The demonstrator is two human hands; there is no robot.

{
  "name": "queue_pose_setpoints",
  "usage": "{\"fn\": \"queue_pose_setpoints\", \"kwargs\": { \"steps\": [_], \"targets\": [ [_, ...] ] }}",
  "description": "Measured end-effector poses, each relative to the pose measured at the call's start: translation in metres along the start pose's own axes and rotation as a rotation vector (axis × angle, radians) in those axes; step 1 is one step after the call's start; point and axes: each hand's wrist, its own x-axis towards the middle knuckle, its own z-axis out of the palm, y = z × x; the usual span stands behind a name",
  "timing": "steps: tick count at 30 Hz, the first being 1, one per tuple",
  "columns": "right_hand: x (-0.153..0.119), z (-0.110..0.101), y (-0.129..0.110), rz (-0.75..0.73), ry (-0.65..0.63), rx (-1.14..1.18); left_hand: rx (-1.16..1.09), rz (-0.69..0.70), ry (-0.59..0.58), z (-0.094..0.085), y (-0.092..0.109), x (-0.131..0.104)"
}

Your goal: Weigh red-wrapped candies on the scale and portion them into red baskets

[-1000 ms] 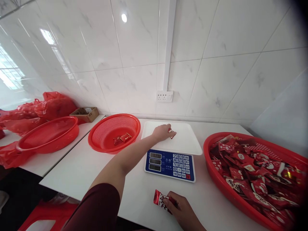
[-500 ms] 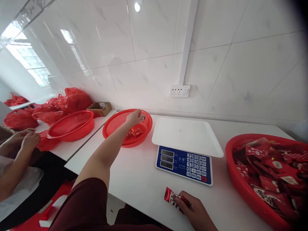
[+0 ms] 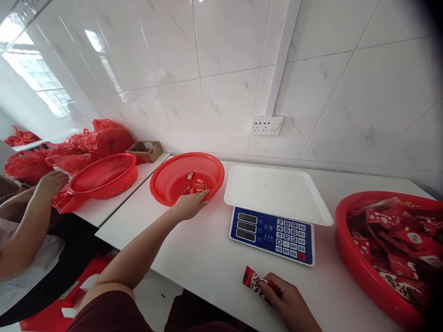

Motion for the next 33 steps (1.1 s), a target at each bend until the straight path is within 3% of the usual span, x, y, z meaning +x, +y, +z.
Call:
{"fn": "queue_pose_setpoints", "kwargs": {
  "steps": [7, 9, 11, 13, 15, 18, 21, 26, 29, 31, 33],
  "targets": [
    [-0.002, -0.001, -0.009, 0.039, 0.03, 0.037, 0.133, -0.155, 0.208, -0.023, -0.045, -0.012],
    [-0.001, -0.004, -0.015, 0.063, 0.024, 0.116, 0.064, -0.134, 0.323, -0.026, -0.043, -0.021],
    [0.0, -0.008, -0.025, 0.077, -0.002, 0.212, -0.163, -0.036, 0.378, -0.019, -0.024, -0.033],
    [0.002, -0.012, -0.036, 0.072, -0.018, 0.291, -0.481, 0.096, 0.241, -0.003, 0.007, -0.045],
    [0.003, -0.014, -0.048, 0.04, -0.015, 0.344, -0.742, 0.242, -0.041, 0.019, 0.043, -0.055],
    [0.004, -0.019, -0.061, -0.026, -0.002, 0.399, -1.061, 0.232, -0.235, 0.052, 0.086, -0.059],
    [0.01, -0.03, -0.07, -0.012, 0.04, 0.488, -1.345, 0.161, -0.212, 0.068, 0.107, -0.053],
    [0.031, -0.066, -0.093, -0.028, 0.236, 0.636, -1.621, 0.068, -0.047, 0.073, 0.111, -0.035],
    [0.035, -0.082, -0.109, -0.036, 0.146, 0.623, -1.565, 0.075, -0.082, 0.085, 0.11, -0.031],
    [0.027, -0.09, -0.116, -0.034, 0.02, 0.483, -1.498, 0.09, -0.137, 0.096, 0.11, -0.031],
    [0.012, -0.101, -0.118, -0.04, -0.027, 0.27, -1.445, 0.103, -0.181, 0.106, 0.109, -0.032]
  ]
}}
